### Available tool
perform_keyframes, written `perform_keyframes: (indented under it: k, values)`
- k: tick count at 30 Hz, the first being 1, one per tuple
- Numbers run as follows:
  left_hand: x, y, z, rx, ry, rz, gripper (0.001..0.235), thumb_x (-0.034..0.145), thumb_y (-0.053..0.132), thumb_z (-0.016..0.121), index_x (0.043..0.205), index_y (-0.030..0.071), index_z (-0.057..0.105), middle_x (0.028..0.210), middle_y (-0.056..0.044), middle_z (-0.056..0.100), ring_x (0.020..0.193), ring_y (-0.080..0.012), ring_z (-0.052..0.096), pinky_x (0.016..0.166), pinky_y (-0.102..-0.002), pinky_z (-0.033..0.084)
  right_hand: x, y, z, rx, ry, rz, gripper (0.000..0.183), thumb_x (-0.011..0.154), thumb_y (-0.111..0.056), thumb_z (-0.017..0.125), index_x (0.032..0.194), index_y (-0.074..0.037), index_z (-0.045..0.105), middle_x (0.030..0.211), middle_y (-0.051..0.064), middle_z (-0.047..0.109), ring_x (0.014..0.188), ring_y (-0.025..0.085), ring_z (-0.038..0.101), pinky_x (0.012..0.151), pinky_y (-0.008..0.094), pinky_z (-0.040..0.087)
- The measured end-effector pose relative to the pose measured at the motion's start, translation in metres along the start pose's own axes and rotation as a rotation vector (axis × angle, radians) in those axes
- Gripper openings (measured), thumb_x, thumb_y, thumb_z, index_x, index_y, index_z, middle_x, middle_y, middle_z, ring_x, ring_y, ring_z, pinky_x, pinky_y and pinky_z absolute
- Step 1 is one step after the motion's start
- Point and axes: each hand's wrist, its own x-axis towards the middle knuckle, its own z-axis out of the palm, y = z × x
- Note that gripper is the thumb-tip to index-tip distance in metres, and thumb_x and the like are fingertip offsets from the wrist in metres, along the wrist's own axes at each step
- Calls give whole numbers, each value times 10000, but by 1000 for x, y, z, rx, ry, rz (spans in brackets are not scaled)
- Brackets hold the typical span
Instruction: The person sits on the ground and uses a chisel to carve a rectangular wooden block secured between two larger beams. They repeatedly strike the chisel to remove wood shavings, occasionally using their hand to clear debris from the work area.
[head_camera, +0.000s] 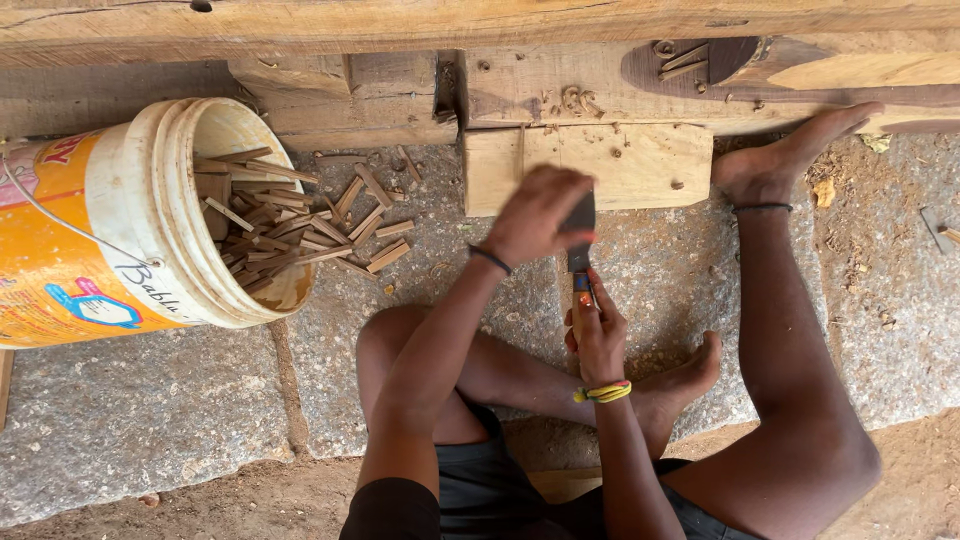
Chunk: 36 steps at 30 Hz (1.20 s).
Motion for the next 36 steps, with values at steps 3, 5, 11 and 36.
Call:
perform_keyframes:
  k: [3, 5, 11, 36]
  values:
    - [1, 22, 16, -188, -272, -4, 702, 963, 654, 575, 1416, 119, 541, 957, -91, 742, 908, -231, 693, 937, -401, 558, -2, 0, 6, -5, -30, 3, 500, 1042, -186, 469, 1523, -51, 454, 716, 47, 625, 444, 58, 491, 352, 241, 388]
    - [-3, 30, 16, -153, -321, -42, 661, 963, 626, 577, 1368, 104, 592, 832, -59, 731, 869, -225, 696, 909, -404, 566, -6, 0, 10, 46, -57, 26, 496, 1047, -177, 478, 1521, -31, 459, 722, 54, 621, 450, 61, 488, 364, 242, 378]
    - [-3, 31, 12, -90, -406, -129, 548, 924, 633, 596, 1102, 138, 751, 709, -49, 730, 842, -227, 703, 831, -384, 575, -10, -3, 16, 80, -87, 72, 502, 1047, -181, 493, 1530, -47, 483, 709, 48, 604, 445, 55, 452, 370, 235, 368]
    - [-12, 10, 28, -52, -479, -185, 576, 971, 624, 514, 686, 163, 710, 600, -43, 651, 736, -193, 658, 727, -391, 565, -7, 7, 32, -82, -61, 14, 480, 1045, -155, 452, 1513, -50, 477, 662, 32, 593, 428, 61, 451, 344, 244, 368]
